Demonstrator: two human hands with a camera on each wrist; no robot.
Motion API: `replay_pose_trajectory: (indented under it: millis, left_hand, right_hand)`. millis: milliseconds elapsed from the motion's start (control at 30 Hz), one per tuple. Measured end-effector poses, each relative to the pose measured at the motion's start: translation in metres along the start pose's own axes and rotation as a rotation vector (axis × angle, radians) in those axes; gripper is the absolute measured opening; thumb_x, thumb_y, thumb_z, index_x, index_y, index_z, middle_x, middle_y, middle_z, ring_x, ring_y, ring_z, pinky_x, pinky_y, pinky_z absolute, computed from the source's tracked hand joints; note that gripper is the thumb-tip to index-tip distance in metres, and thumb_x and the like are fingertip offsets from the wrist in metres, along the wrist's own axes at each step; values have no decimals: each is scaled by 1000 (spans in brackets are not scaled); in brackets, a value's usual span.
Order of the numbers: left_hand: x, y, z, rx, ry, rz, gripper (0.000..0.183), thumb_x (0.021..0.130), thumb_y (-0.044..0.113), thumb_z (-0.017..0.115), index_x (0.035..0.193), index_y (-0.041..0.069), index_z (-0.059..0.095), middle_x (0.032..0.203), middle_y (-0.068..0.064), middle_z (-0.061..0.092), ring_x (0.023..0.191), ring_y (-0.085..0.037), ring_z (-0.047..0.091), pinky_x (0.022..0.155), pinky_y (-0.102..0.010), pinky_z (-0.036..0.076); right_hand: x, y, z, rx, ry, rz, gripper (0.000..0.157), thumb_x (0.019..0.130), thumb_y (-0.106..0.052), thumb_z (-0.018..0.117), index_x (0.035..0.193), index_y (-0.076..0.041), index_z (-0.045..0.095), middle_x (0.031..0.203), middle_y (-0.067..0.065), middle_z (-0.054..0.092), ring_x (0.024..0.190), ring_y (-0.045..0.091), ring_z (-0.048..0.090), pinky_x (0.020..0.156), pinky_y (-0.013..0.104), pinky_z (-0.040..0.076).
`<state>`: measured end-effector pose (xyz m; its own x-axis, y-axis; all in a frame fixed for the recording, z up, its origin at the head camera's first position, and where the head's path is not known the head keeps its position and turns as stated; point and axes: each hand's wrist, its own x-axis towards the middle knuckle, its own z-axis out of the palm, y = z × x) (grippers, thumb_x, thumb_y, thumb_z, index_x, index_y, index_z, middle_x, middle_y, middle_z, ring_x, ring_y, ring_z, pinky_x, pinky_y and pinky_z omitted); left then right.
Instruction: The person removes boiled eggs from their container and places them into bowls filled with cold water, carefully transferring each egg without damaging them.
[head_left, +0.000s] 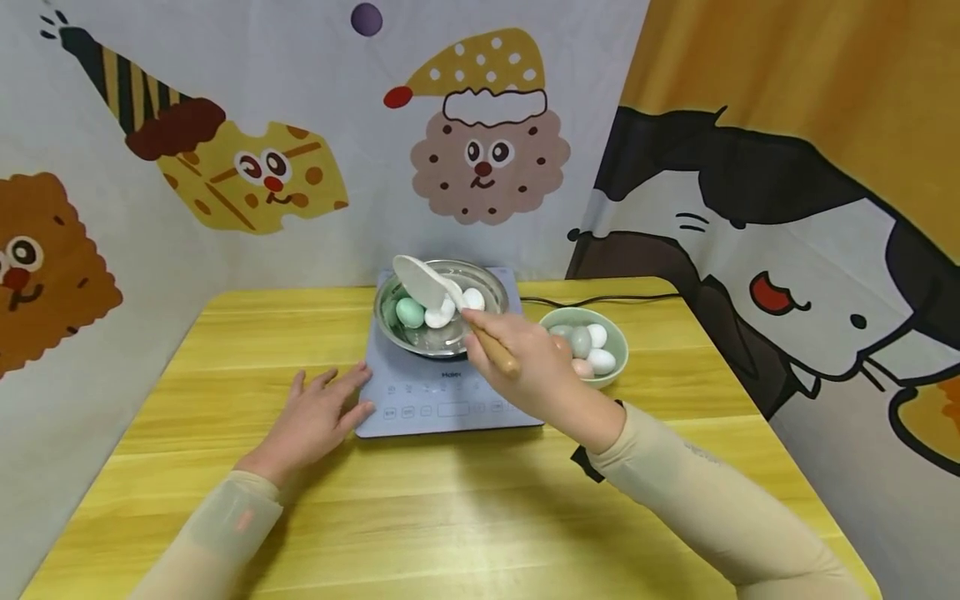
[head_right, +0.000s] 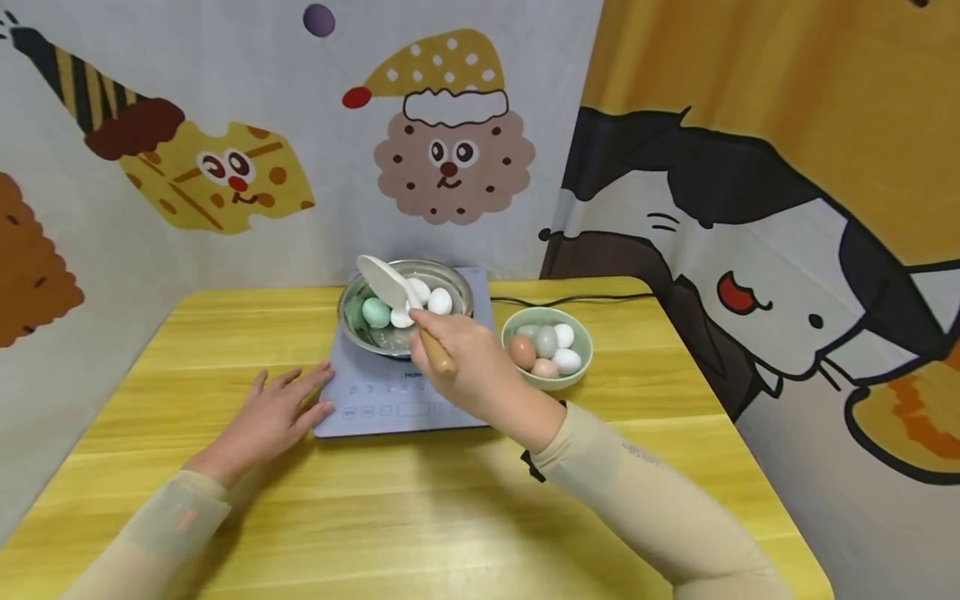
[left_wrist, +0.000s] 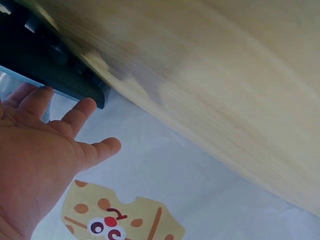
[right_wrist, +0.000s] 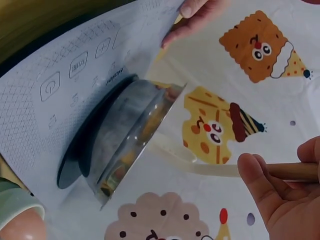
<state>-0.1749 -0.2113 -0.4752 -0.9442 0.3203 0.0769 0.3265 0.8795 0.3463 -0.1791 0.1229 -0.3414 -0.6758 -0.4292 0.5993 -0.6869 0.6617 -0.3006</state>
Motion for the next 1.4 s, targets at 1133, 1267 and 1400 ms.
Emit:
replay_pose_trajectory:
  millis: [1133, 1267, 1400]
  left_hand:
    - [-9, 2, 7, -43, 16, 9, 62, 110, 47, 58, 161, 14, 49, 170, -6, 45, 148, -58, 45, 121, -83, 14]
    - [-6, 1, 5, -42, 9, 8, 64, 110, 48, 57, 163, 14, 47, 171, -6, 44, 149, -57, 43, 122, -82, 12]
    - [-4, 1, 2, -41, 15, 11, 65, 110, 49, 57, 163, 13, 47, 171, -7, 43, 149, -57, 43, 122, -82, 12]
  right_hand:
    - [-32, 75, -14, 1367, 103, 969, 30, 115, -23, 50, 125, -3, 69, 100, 10, 84, 84, 18, 81, 81, 34, 68]
    - [-32, 76, -35, 1370, 124, 916, 30, 115, -24, 49, 117, -8, 74, 102, 10, 84, 86, 18, 81, 83, 33, 67]
    - [-45, 83, -63, 1326, 173, 829, 31, 116, -25, 48, 120, -5, 72, 107, 11, 84, 91, 18, 81, 85, 31, 67]
